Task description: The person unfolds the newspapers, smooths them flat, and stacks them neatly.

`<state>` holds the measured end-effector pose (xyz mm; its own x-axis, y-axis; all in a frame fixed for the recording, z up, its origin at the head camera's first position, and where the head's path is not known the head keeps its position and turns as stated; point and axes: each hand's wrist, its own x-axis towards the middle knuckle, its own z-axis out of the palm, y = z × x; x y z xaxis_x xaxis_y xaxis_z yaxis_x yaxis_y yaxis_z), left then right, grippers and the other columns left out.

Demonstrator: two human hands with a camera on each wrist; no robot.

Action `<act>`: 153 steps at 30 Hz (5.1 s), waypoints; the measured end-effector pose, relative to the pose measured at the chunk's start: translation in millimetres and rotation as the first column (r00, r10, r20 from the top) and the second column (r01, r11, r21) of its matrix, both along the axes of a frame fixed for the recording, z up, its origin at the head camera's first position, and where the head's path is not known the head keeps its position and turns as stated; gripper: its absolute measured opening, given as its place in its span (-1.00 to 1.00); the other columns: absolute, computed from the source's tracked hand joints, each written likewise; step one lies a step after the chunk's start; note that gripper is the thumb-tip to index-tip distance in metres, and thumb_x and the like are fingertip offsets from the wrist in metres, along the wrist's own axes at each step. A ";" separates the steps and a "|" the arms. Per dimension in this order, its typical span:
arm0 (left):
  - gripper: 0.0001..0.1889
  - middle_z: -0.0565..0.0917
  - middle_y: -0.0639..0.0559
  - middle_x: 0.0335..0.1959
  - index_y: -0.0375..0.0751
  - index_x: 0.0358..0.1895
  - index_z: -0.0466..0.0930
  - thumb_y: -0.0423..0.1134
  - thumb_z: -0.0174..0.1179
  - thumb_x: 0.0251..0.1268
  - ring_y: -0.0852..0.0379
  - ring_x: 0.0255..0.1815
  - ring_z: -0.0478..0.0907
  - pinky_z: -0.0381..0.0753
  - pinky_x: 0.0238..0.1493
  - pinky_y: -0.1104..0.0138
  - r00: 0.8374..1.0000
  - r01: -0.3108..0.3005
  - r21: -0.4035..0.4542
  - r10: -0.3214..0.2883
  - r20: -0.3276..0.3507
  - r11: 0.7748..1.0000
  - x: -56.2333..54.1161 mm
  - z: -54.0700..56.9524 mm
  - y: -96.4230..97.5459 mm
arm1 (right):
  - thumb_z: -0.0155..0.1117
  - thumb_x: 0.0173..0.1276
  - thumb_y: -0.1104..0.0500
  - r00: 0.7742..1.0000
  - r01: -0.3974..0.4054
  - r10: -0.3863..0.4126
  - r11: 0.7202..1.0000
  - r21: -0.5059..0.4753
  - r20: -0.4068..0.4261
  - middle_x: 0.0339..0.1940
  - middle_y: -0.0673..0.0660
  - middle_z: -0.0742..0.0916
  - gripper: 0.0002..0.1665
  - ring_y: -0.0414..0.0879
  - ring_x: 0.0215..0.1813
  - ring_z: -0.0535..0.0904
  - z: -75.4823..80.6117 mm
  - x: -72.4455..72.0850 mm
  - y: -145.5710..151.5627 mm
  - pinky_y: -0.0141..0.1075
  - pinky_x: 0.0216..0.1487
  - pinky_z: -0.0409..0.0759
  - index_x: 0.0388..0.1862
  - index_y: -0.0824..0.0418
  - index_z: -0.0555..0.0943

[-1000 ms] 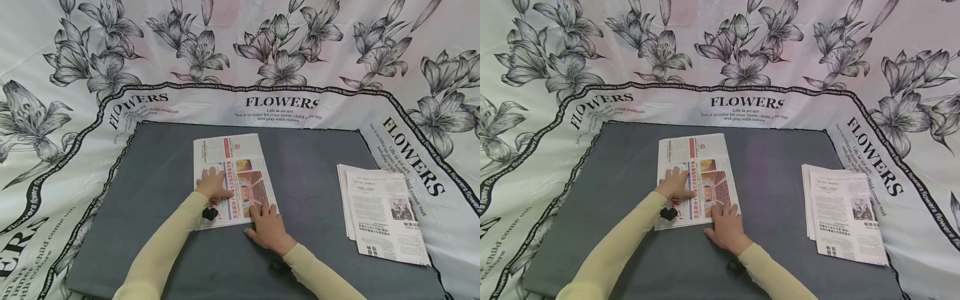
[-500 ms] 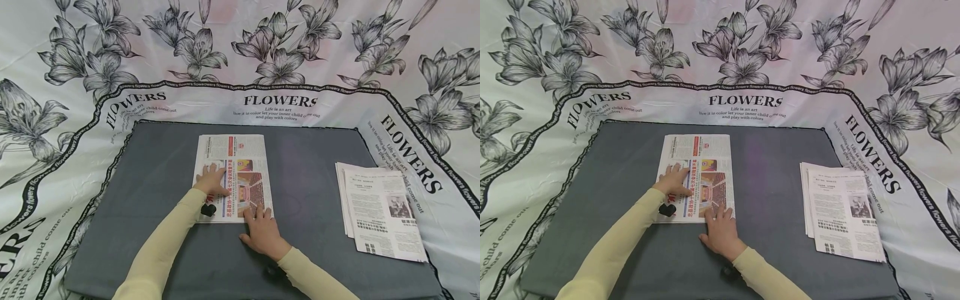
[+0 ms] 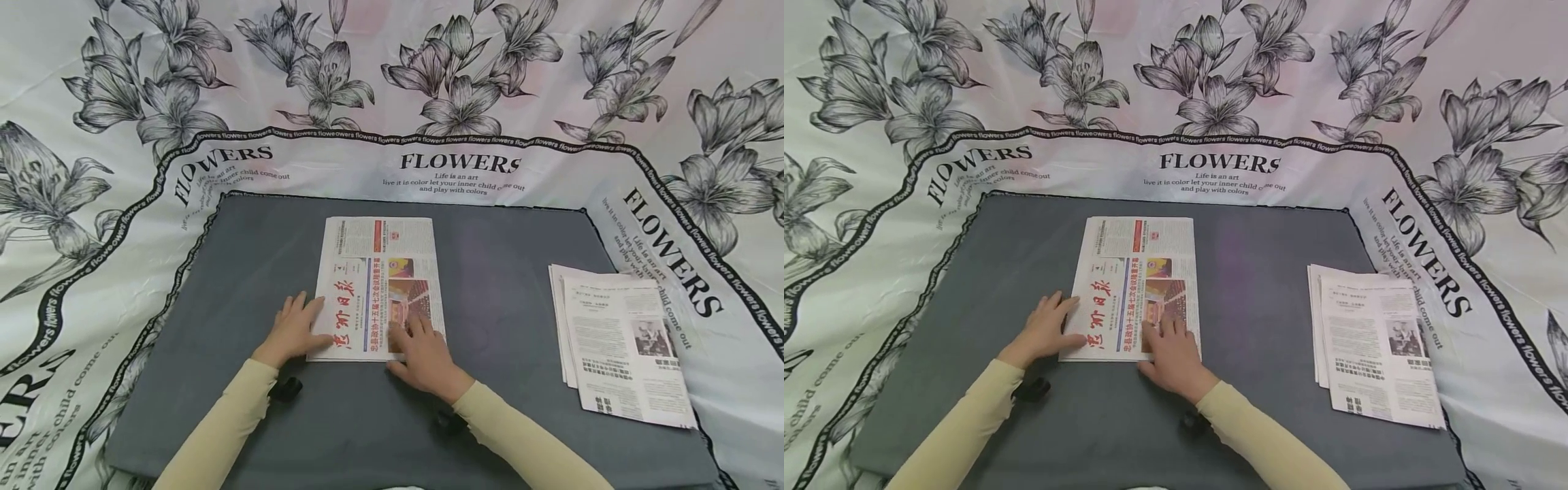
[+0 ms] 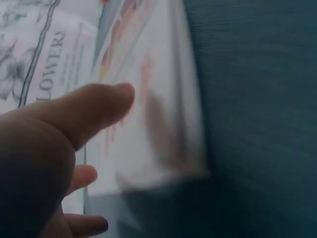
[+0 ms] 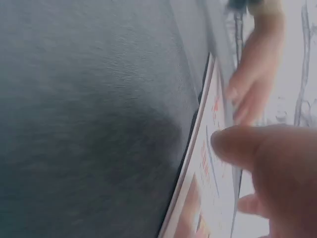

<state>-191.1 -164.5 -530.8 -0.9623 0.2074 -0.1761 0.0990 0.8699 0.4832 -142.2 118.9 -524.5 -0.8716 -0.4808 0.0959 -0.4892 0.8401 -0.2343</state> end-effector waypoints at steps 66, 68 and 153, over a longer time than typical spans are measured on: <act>-0.42 0.16 -0.54 0.54 -0.29 0.42 0.43 -0.15 0.24 0.40 -0.62 0.57 -0.05 0.00 0.40 -0.52 0.979 -0.153 0.021 0.154 -0.133 0.988 66.1 -24.5 -25.5 | 0.37 0.35 0.32 0.930 -0.340 0.336 0.940 -0.006 -0.151 -0.17 0.19 0.78 -0.32 -0.05 -0.42 0.67 70.8 -49.0 -66.7 -0.23 -0.47 0.64 0.42 0.09 0.41; -0.42 0.16 -0.54 0.54 -0.29 0.42 0.43 -0.15 0.24 0.39 -0.62 0.57 -0.05 0.00 0.40 -0.53 0.979 -0.153 0.027 0.155 -0.135 0.988 66.4 -25.2 -25.4 | 0.33 0.36 0.35 0.944 -0.310 0.294 0.946 -0.093 -0.154 -0.13 0.18 0.80 -0.34 -0.04 -0.32 0.72 84.6 -55.2 -56.9 -0.22 -0.42 0.66 0.42 0.12 0.44; -0.43 0.41 -0.49 0.36 -0.30 0.35 0.50 -0.16 0.24 0.29 -0.51 0.43 0.26 0.24 0.34 -0.40 0.975 -0.034 0.097 0.054 -0.214 0.995 34.3 17.8 55.5 | 0.11 0.53 0.36 0.451 0.820 -0.302 -0.231 -0.524 0.840 -0.06 -0.12 0.59 -0.17 -0.35 -0.26 0.73 -2.2 11.9 250.9 -0.36 -0.21 0.76 0.67 0.07 0.06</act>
<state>-156.8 -109.0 -513.0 -0.9839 0.1699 0.0553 0.1729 0.8284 0.5328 -130.3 369.8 -526.7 -0.7537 0.4630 -0.4664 0.3854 -0.2635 -0.8844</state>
